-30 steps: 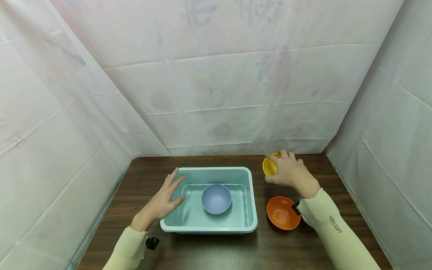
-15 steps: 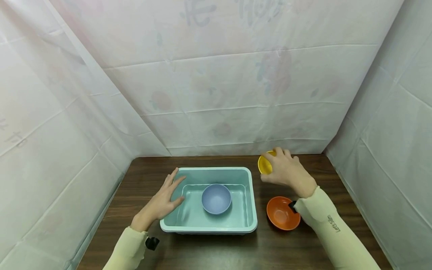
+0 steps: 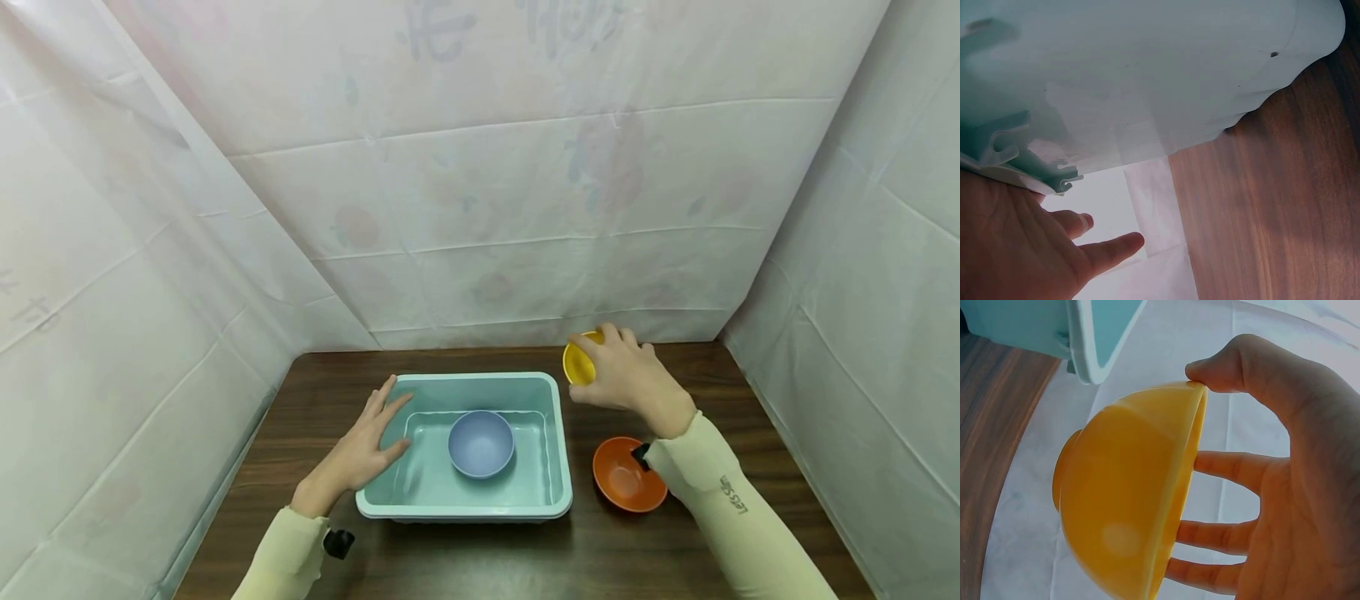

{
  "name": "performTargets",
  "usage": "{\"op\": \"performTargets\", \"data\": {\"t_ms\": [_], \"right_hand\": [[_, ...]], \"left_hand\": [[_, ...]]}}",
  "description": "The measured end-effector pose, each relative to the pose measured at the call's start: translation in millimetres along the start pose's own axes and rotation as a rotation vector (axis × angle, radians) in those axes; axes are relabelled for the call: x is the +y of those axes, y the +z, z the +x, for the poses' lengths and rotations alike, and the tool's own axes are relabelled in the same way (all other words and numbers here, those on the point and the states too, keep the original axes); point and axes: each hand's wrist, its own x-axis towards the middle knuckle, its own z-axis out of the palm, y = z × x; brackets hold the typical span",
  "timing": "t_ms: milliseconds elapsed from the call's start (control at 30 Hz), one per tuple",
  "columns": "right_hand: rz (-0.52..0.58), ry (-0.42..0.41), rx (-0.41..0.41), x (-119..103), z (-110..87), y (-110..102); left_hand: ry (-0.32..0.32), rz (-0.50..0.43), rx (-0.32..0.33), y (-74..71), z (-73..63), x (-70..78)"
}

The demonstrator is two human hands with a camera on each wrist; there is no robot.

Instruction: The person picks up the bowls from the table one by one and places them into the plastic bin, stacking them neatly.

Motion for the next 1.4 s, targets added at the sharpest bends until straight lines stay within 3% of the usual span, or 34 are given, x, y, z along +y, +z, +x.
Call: {"op": "performTargets", "data": {"t_ms": [1400], "right_hand": [[0.039, -0.118, -0.020, -62, 18.3, 5]], "left_hand": [[0.010, 0.011, 0.006, 0.5, 3.0, -2.0]]}}
